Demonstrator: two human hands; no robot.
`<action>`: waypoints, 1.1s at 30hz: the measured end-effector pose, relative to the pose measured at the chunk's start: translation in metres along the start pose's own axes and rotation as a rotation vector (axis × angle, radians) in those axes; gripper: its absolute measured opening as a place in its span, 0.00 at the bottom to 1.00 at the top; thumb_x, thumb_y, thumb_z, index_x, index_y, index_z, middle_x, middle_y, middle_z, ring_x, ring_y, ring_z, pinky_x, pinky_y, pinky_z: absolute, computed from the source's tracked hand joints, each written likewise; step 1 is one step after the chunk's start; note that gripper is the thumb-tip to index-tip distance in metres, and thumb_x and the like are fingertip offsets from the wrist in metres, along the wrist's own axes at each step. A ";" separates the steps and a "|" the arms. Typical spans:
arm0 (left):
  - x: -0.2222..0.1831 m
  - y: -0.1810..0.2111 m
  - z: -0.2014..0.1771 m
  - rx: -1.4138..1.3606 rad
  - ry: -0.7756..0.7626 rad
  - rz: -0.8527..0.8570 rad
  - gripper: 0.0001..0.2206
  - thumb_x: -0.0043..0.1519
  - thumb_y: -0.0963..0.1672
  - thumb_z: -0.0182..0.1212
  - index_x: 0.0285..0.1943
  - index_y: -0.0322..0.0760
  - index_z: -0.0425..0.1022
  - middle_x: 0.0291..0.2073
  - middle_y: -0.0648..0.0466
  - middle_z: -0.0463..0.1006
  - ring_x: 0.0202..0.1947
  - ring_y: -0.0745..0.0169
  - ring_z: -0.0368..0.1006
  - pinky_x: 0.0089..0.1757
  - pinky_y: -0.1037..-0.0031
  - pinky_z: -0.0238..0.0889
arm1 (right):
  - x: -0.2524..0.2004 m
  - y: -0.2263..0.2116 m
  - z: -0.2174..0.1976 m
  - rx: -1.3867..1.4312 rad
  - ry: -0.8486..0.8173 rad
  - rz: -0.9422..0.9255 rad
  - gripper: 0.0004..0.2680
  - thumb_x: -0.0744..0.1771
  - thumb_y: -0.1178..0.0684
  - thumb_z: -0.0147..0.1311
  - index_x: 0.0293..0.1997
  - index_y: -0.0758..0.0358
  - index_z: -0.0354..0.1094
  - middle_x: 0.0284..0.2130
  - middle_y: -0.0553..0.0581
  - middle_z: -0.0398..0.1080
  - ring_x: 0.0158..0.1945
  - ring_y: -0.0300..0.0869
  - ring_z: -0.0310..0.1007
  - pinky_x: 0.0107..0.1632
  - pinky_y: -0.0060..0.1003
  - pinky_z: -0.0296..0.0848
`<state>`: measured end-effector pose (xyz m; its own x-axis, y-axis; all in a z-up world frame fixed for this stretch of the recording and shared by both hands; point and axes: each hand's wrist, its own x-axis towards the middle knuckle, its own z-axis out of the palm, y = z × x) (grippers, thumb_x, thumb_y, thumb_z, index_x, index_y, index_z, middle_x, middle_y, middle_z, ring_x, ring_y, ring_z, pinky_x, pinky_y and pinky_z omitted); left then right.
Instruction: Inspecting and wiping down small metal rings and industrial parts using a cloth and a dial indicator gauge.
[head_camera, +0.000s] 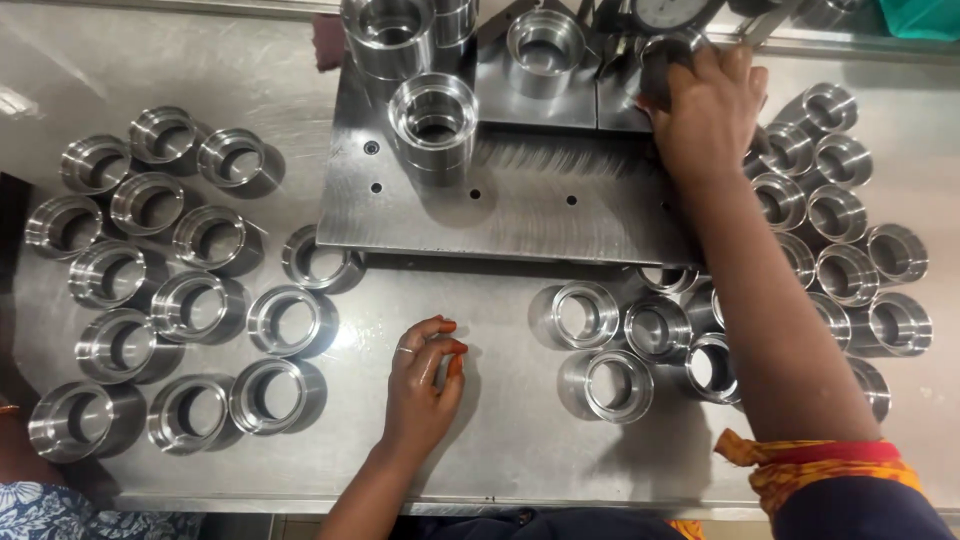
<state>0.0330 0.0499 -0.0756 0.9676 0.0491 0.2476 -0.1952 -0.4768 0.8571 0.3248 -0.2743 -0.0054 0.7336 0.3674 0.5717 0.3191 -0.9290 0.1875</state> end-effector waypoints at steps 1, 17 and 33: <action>-0.001 0.001 0.000 0.020 0.004 0.027 0.06 0.56 0.34 0.61 0.39 0.32 0.75 0.55 0.47 0.72 0.61 0.45 0.70 0.54 0.64 0.70 | 0.002 -0.008 0.007 -0.019 0.031 0.067 0.13 0.63 0.47 0.70 0.43 0.64 0.77 0.48 0.60 0.73 0.59 0.55 0.64 0.59 0.58 0.61; 0.000 0.005 0.000 -0.073 -0.058 -0.040 0.05 0.57 0.35 0.62 0.40 0.30 0.76 0.51 0.49 0.75 0.49 0.54 0.77 0.47 0.68 0.73 | 0.010 0.002 0.017 -0.259 -0.120 0.018 0.14 0.65 0.37 0.63 0.45 0.56 0.78 0.52 0.59 0.75 0.65 0.56 0.57 0.65 0.62 0.52; 0.002 0.003 -0.004 -0.023 -0.042 0.014 0.06 0.56 0.35 0.62 0.40 0.32 0.75 0.49 0.50 0.77 0.47 0.52 0.78 0.44 0.68 0.73 | 0.021 -0.004 0.014 -0.168 -0.055 0.061 0.17 0.66 0.35 0.64 0.37 0.63 0.78 0.39 0.60 0.75 0.59 0.56 0.60 0.64 0.61 0.52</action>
<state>0.0337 0.0526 -0.0710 0.9706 0.0050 0.2408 -0.2119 -0.4569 0.8639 0.3471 -0.2617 -0.0051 0.7819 0.3074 0.5424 0.1716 -0.9425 0.2867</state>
